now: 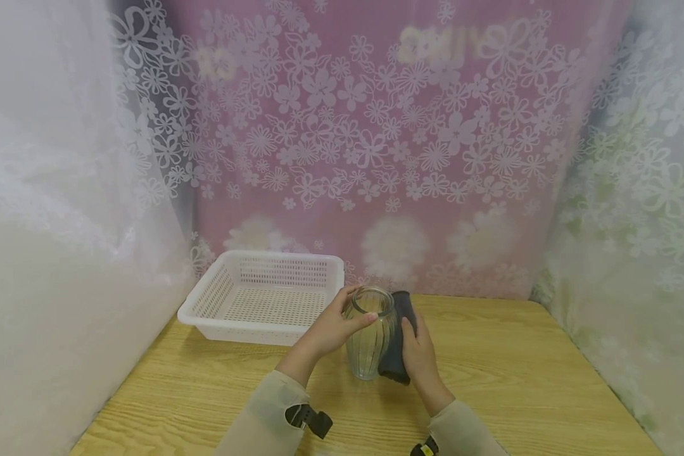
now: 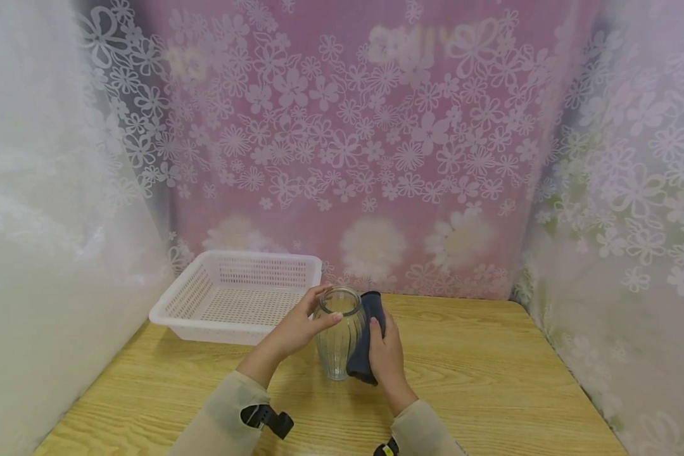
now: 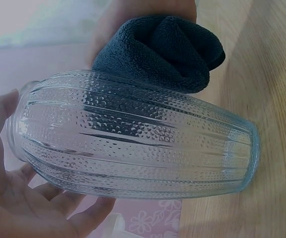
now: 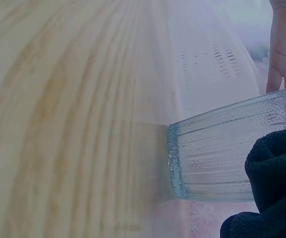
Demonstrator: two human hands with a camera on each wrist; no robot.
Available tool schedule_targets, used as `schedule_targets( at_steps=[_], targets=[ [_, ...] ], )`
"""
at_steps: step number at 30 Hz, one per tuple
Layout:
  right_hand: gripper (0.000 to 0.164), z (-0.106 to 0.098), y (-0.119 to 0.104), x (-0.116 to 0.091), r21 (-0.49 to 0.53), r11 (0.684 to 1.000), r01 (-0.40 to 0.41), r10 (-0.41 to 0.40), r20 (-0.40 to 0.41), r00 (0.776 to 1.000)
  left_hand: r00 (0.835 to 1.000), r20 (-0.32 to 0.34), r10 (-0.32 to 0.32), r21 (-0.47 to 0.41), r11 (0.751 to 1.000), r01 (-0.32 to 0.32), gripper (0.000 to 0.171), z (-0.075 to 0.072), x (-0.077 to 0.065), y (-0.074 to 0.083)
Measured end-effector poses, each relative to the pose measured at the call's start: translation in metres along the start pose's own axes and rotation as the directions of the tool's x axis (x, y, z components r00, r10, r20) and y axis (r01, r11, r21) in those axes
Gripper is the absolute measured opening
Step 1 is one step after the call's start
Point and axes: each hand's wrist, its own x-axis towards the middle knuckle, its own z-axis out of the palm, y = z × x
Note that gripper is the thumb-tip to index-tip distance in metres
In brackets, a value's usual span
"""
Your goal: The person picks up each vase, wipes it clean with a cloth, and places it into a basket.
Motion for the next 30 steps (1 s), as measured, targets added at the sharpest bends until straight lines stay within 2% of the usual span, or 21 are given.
schedule_targets(
  at_steps=[4, 11, 22, 30],
  targets=[
    [0.065, 0.0, 0.003, 0.0, -0.014, 0.999, -0.033, 0.034, 0.026, 0.999, 1.0, 0.001, 0.005, -0.005, 1.0, -0.005, 0.085, 0.0, 0.0, 0.0],
    [0.056, 0.002, 0.009, 0.001, -0.008, 0.999, -0.047, 0.047, 0.065, 0.997, 1.0, 0.001, 0.006, -0.008, 1.0, -0.006, 0.085, 0.0, 0.0, 0.001],
    [0.055, 0.003, 0.015, 0.004, 0.007, 0.986, -0.166, 0.164, 0.114, 0.98, 1.0, -0.002, -0.005, -0.009, 1.0, 0.005, 0.087, 0.0, -0.001, 0.0],
    [0.057, 0.004, 0.016, 0.005, 0.041, 0.976, -0.214, 0.207, 0.134, 0.969, 1.0, -0.007, -0.001, -0.002, 1.0, 0.001, 0.086, 0.0, 0.0, 0.0]
  ],
)
